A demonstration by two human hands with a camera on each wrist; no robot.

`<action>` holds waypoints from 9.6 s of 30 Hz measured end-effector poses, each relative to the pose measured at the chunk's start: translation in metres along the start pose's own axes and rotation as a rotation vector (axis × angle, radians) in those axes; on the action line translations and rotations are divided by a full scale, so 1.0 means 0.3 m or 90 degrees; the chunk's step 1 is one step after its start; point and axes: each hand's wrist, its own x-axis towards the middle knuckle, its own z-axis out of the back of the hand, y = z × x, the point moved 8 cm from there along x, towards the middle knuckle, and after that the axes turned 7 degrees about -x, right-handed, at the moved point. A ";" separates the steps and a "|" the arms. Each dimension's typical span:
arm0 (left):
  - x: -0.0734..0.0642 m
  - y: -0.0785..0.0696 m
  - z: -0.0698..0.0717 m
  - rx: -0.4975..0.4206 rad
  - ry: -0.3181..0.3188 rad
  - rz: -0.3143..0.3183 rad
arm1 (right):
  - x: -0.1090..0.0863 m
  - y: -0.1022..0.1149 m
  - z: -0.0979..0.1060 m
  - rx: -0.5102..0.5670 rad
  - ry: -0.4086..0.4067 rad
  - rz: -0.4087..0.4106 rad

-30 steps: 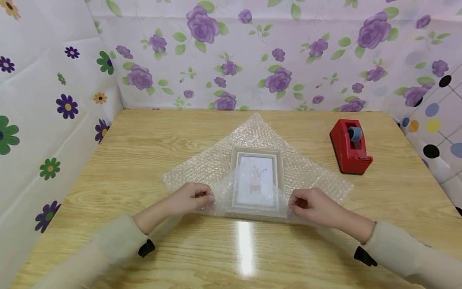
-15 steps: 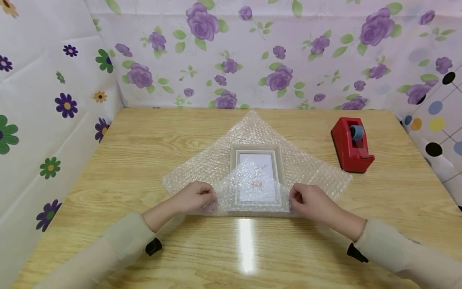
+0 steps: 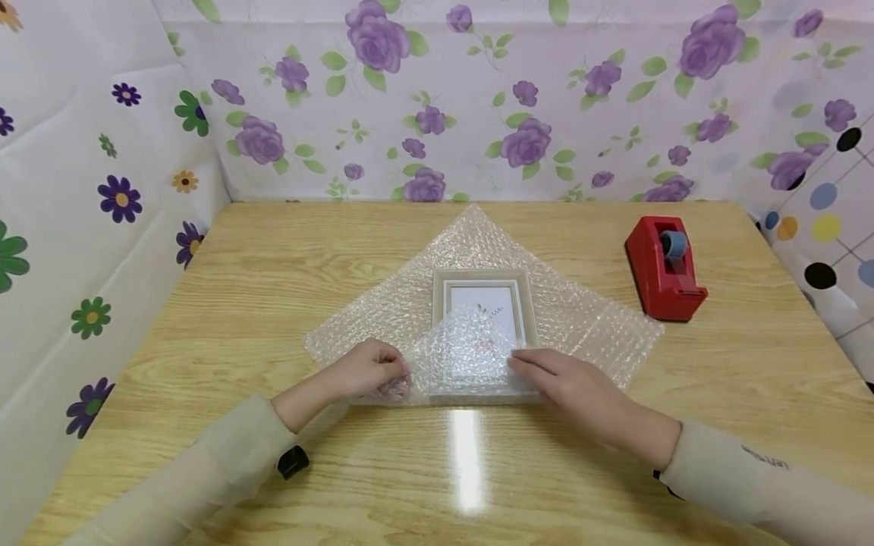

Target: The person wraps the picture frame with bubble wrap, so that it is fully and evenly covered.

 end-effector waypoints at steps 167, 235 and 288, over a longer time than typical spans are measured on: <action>-0.049 -0.219 -0.215 0.579 0.069 -0.344 | 0.299 -0.312 -0.208 0.032 0.186 -0.033; -0.117 0.154 0.343 0.087 -0.195 0.101 | 0.210 -0.094 -0.211 -0.087 0.292 -0.044; -0.120 0.092 0.077 -0.608 -0.014 -0.053 | 0.236 -0.125 -0.254 -0.016 0.350 -0.097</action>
